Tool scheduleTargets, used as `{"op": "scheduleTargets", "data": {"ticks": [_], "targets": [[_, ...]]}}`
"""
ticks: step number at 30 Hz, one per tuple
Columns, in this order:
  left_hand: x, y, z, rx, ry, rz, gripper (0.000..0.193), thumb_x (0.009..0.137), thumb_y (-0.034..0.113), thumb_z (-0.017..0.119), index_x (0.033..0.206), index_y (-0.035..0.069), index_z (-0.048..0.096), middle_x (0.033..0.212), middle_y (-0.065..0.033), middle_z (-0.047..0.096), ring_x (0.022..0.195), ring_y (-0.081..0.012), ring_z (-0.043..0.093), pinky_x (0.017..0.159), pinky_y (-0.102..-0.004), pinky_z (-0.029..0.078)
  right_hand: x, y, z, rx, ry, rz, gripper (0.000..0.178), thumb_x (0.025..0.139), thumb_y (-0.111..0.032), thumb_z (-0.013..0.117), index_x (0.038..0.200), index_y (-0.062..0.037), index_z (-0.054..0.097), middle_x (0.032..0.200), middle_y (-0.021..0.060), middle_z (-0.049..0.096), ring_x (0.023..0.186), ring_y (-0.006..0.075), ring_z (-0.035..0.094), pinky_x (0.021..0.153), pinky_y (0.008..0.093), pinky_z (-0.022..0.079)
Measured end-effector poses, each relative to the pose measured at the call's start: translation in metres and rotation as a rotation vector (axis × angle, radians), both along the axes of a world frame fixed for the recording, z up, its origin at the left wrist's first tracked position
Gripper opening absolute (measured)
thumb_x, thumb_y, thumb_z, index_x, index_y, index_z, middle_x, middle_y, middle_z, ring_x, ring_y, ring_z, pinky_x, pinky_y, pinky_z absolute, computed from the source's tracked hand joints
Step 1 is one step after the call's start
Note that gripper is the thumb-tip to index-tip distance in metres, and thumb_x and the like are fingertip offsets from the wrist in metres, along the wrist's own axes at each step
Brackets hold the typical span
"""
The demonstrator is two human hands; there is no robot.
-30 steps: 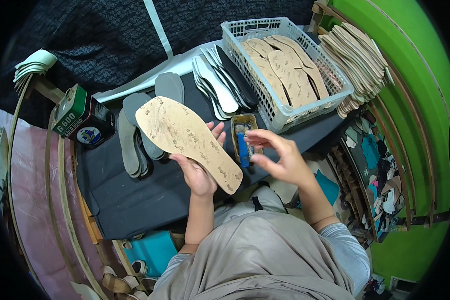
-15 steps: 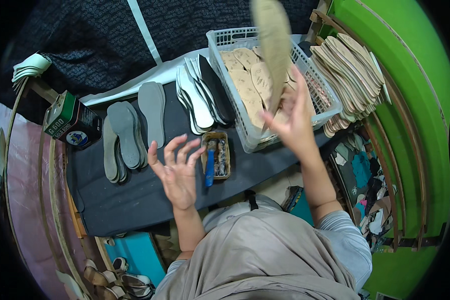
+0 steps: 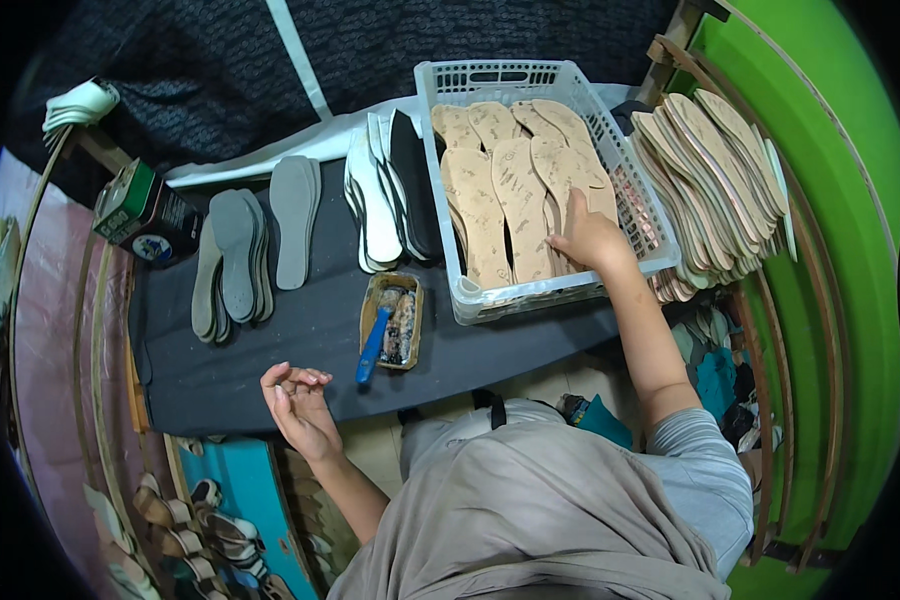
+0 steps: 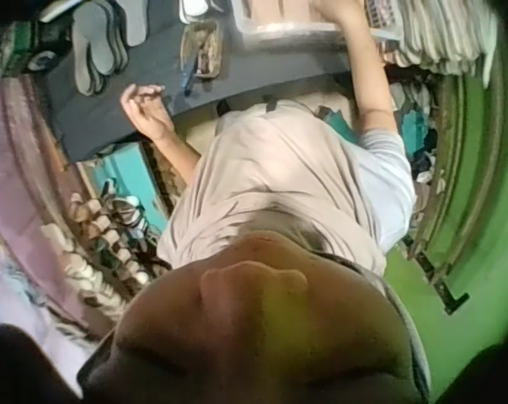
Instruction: The person applies glue to shoe insoles using a brush and places the coated insoles into a plastic basket.
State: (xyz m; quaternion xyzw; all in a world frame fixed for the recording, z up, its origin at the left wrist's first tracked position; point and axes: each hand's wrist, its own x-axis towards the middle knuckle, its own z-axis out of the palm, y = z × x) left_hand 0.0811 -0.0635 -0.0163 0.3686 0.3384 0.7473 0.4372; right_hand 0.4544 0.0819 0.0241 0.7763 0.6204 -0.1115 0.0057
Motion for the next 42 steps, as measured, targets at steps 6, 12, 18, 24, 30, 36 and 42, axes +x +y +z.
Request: {"op": "scheduleTargets", "data": {"ticks": [6, 12, 18, 24, 30, 36, 42], "targets": [[0.024, -0.008, -0.009, -0.035, -0.023, 0.03, 0.029, 0.094, 0.025, 0.037, 0.112, 0.004, 0.044, 0.081, -0.0091, 0.05, 0.077, -0.0198, 0.049, 0.074, -0.0345, 0.043, -0.008, -0.009, 0.021, -0.101, -0.1, 0.03, 0.09, 0.069, -0.053, 0.07, 0.132, -0.0063, 0.026, 0.094, 0.0236, 0.064, 0.088, 0.0364, 0.064, 0.074, 0.0434, 0.05], [0.034, -0.005, -0.002, -0.081, 0.02, 0.025, 0.029, 0.094, 0.025, 0.037, 0.11, 0.004, 0.046, 0.078, -0.0087, 0.051, 0.07, -0.016, 0.048, 0.064, -0.0273, 0.04, 0.0, -0.005, 0.006, -0.066, -0.149, 0.041, 0.068, 0.077, -0.045, 0.065, 0.125, -0.0079, 0.035, 0.094, 0.0225, 0.064, 0.088, 0.0372, 0.063, 0.074, 0.0449, 0.05], [0.019, 0.012, 0.016, -0.165, 0.158, 0.083, 0.028, 0.093, 0.024, 0.039, 0.107, 0.002, 0.05, 0.077, -0.0077, 0.053, 0.069, -0.013, 0.048, 0.066, -0.0249, 0.039, -0.011, -0.016, 0.024, 0.159, -0.111, -0.015, 0.048, 0.081, -0.035, 0.063, 0.114, -0.0041, 0.047, 0.094, 0.0192, 0.065, 0.086, 0.0355, 0.064, 0.072, 0.0444, 0.05], [-0.02, 0.092, -0.01, -0.287, 0.499, 0.11, 0.02, 0.089, 0.012, 0.052, 0.107, 0.003, 0.054, 0.078, -0.0043, 0.055, 0.074, -0.0121, 0.054, 0.068, -0.0233, 0.043, -0.034, -0.039, 0.032, 0.79, 0.066, 0.112, 0.043, 0.081, -0.022, 0.062, 0.119, -0.0053, 0.05, 0.099, 0.0196, 0.062, 0.092, 0.0339, 0.06, 0.078, 0.0409, 0.048], [-0.049, 0.193, -0.057, -0.278, 1.225, 0.34, 0.05, 0.079, 0.02, 0.065, 0.123, 0.007, 0.046, 0.106, -0.026, 0.055, 0.102, -0.0397, 0.054, 0.086, -0.0443, 0.044, -0.09, -0.061, 0.043, 0.907, 0.379, 0.288, 0.037, 0.08, -0.011, 0.062, 0.115, -0.0054, 0.053, 0.096, 0.0171, 0.062, 0.09, 0.0326, 0.058, 0.08, 0.0399, 0.045], [-0.052, 0.222, -0.08, -0.645, 1.49, 0.366, 0.072, 0.076, 0.022, 0.07, 0.136, 0.013, 0.032, 0.117, -0.0291, 0.045, 0.107, -0.0447, 0.048, 0.091, -0.0478, 0.04, -0.125, -0.078, 0.043, 0.853, 0.543, 0.312, 0.034, 0.079, -0.008, 0.061, 0.112, -0.0045, 0.055, 0.093, 0.0154, 0.063, 0.09, 0.0304, 0.059, 0.08, 0.0378, 0.045], [-0.049, 0.215, -0.076, -0.531, 1.58, 0.4, 0.06, 0.084, 0.02, 0.06, 0.138, 0.026, 0.033, 0.105, -0.0257, 0.049, 0.098, -0.0404, 0.051, 0.087, -0.0476, 0.04, -0.148, -0.096, 0.043, 0.843, 0.575, 0.217, 0.034, 0.079, -0.005, 0.061, 0.112, -0.0041, 0.055, 0.092, 0.0155, 0.064, 0.089, 0.0288, 0.06, 0.08, 0.0357, 0.046]]}}
